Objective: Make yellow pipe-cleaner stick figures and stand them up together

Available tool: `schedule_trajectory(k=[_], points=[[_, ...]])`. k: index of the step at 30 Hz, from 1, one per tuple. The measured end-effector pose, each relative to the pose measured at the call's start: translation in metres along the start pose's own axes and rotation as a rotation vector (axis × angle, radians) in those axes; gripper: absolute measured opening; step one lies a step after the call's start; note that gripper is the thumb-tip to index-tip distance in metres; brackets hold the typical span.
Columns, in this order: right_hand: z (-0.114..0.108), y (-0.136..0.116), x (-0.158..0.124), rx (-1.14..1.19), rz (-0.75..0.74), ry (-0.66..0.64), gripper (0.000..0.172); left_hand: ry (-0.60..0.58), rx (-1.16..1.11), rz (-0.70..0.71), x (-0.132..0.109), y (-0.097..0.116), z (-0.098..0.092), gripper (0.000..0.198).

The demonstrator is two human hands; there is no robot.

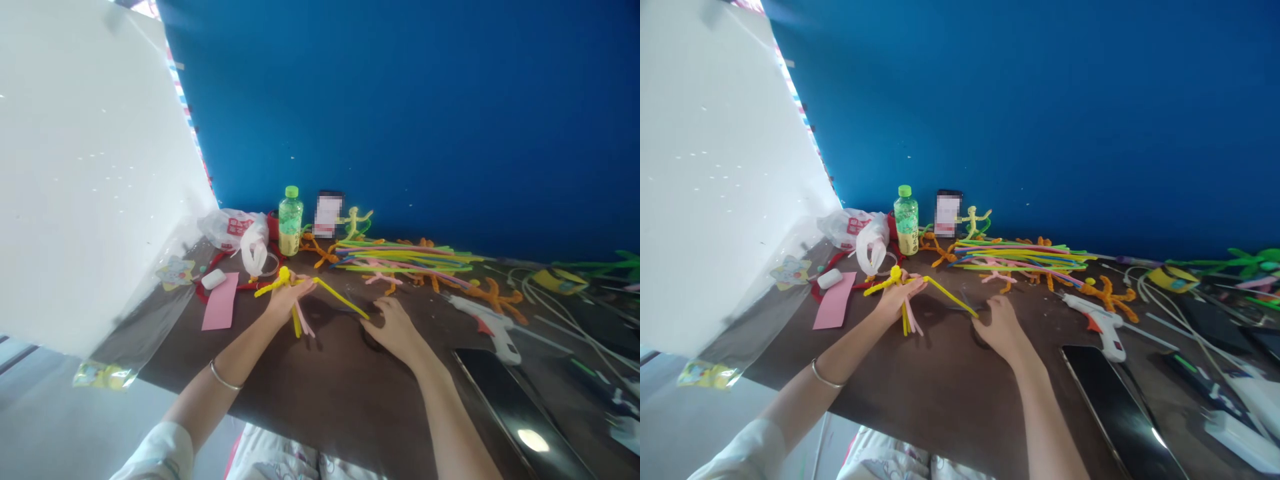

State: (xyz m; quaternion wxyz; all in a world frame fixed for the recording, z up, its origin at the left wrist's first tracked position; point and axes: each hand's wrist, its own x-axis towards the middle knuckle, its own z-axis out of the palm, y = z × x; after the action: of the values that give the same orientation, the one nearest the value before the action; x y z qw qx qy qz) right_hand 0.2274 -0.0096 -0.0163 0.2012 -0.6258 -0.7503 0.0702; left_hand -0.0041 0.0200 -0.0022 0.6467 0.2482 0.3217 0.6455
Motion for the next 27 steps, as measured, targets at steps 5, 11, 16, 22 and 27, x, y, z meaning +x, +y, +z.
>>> schedule_trajectory(k=[5, 11, 16, 22, 27], points=[[-0.016, -0.011, -0.005, -0.078, 0.032, -0.147, 0.034, -0.049, 0.007, -0.027, 0.001, 0.001, -0.001, 0.034], [-0.031, -0.027, -0.005, -0.282, 0.096, -0.287, 0.014, -0.021, -0.029, -0.059, 0.003, 0.000, -0.004, 0.033], [-0.035, -0.032, -0.006, -0.323, 0.124, -0.311, 0.016, 0.099, -0.144, -0.194, 0.006, 0.003, -0.004, 0.026], [-0.023, -0.020, -0.004, -0.001, 0.074, -0.209, 0.015, 0.200, -0.286, -0.265, 0.007, 0.009, 0.001, 0.017], [-0.021, -0.032, -0.006, 0.197, -0.029, -0.185, 0.017, 0.191, -0.271, -0.328, 0.001, 0.013, 0.006, 0.017]])
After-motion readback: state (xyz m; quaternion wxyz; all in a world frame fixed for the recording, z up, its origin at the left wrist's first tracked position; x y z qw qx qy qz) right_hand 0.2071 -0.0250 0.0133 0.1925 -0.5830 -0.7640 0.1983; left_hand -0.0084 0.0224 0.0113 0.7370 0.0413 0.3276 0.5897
